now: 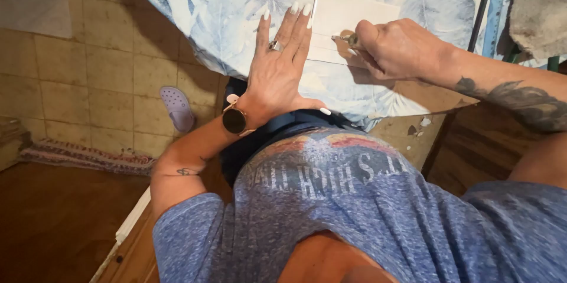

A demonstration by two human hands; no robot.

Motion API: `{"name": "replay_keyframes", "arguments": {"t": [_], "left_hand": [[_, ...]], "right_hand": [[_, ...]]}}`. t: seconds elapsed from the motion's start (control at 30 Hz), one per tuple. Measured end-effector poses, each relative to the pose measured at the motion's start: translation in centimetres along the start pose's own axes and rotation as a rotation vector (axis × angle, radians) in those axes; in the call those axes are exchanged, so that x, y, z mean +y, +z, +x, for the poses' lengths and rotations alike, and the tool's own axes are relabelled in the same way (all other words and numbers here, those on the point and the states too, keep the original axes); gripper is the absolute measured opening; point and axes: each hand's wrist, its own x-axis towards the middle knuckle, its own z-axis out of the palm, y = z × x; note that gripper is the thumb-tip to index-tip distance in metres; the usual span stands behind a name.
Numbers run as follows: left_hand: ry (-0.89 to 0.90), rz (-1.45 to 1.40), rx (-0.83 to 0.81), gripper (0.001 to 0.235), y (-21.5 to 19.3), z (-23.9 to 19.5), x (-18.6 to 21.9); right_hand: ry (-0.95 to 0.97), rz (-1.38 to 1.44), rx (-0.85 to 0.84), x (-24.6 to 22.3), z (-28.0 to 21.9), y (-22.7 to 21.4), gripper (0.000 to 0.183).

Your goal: Measuring and marking lines on small paper strips using a ruler and a pen

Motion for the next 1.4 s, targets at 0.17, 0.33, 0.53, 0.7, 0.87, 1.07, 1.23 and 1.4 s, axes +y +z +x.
{"name": "replay_keyframes", "arguments": {"t": [0.17, 0.33, 0.53, 0.7, 0.87, 1.07, 1.23, 1.4], "left_hand": [[-0.009, -0.033, -0.022, 0.126, -0.8, 0.1, 0.1], [-0.016, -0.053, -0.036, 0.124, -0.8, 0.0, 0.1], [-0.015, -0.031, -0.019, 0.124, -0.5, 0.0, 0.1], [-0.014, -0.059, -0.015, 0.123, -1.0, 0.1, 0.1], [-0.02, -0.042, -0.032, 0.124, -1.2, 0.1, 0.2], [-0.058, 0.036, -0.037, 0.122, -1.2, 0.0, 0.6], [-0.058, 0.019, 0.041, 0.112, -1.7, -0.9, 1.4], [-0.255, 0.216, 0.023, 0.096, -1.4, -2.7, 2.3]], "right_hand": [[-0.005, 0.018, -0.016, -0.4, 0.6, -0.4, 0.025], [-0.015, -0.005, -0.023, -0.6, 1.1, -0.6, 0.03], [-0.038, 0.016, -0.006, -0.6, 1.6, -0.4, 0.014], [-0.013, 0.04, 0.02, -0.5, 2.1, 0.1, 0.017], [0.004, 0.056, 0.015, -0.9, 2.7, -0.1, 0.018], [-0.042, 0.083, 0.098, -1.3, 3.0, -0.5, 0.027], [-0.012, 0.039, 0.124, -1.4, 1.5, -0.9, 0.017], [-0.089, 1.047, 0.768, -1.4, -2.1, -2.8, 0.017]]}}
